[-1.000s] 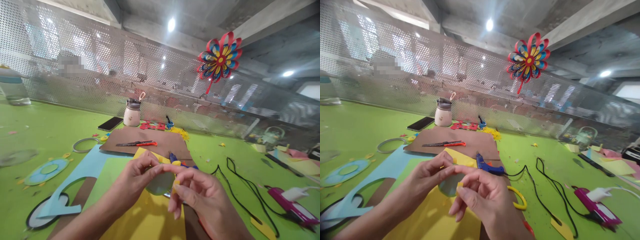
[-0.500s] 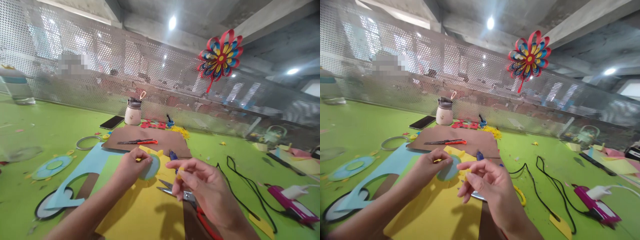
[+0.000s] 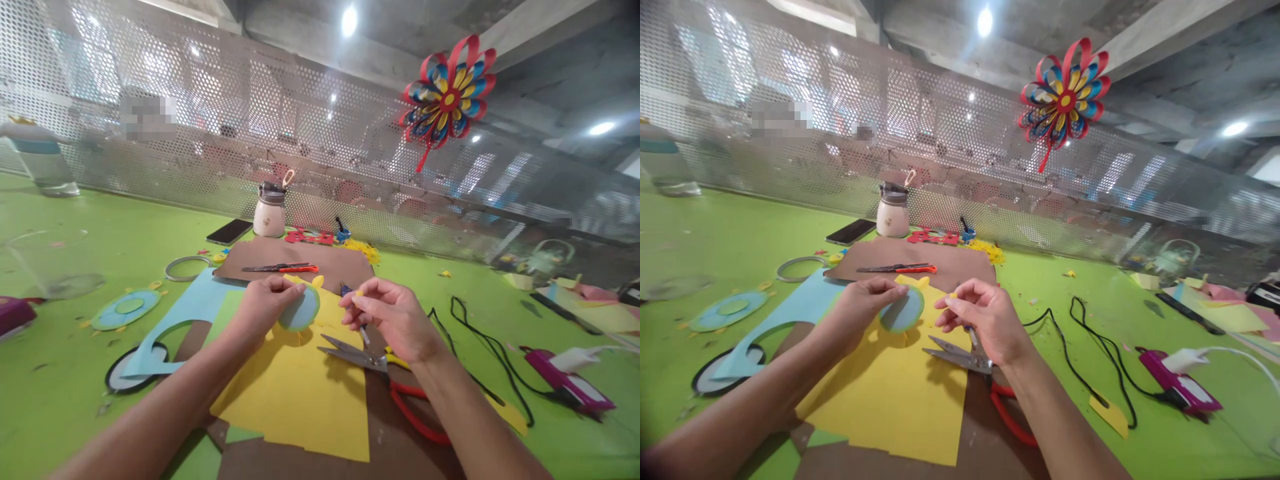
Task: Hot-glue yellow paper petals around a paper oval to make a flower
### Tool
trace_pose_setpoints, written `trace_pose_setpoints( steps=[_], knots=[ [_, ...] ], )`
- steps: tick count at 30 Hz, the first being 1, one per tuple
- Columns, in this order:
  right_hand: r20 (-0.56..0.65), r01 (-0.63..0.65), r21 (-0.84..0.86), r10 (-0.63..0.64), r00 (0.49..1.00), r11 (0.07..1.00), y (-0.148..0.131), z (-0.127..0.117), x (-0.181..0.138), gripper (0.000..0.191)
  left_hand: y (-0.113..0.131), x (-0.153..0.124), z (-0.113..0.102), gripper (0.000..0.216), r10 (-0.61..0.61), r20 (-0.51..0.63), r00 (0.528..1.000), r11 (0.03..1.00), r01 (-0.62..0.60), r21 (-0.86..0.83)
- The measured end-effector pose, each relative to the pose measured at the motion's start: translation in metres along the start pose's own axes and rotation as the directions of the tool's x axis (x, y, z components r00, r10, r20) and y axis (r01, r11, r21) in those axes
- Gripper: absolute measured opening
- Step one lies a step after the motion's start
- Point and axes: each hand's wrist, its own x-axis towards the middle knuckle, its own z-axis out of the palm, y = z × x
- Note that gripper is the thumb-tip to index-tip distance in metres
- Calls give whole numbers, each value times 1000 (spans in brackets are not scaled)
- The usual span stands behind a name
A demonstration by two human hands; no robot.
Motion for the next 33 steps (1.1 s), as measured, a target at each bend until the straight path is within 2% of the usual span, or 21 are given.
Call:
trace_pose_setpoints(
  steps=[10,16,20,23,27,30,33],
  knots=[
    [22,-17,-203,22,1000,979,3,6,15,15,-4,2,0,35,-14,6,1000,988,15,-154],
    [38,-62,-297,77,996,953,10,5,15,17,-9,4,0,37,-22,-45,999,984,13,-176],
    [64,-37,-334,62,996,942,11,4,11,16,-6,3,0,35,-46,-27,999,980,40,-196],
    [34,-22,-385,38,999,923,15,-3,11,15,-3,1,1,32,-30,-14,999,978,26,-207],
    [-49,-65,-448,48,998,892,28,-18,17,20,-1,-1,2,32,-11,-58,998,976,-2,-218],
    [-70,-104,-440,82,994,892,37,-23,21,23,-2,-1,2,33,-28,-68,997,980,14,-198],
    [-64,-104,-412,85,994,905,39,-19,21,24,-4,-1,3,31,7,-52,999,996,-11,-86]
  ],
)
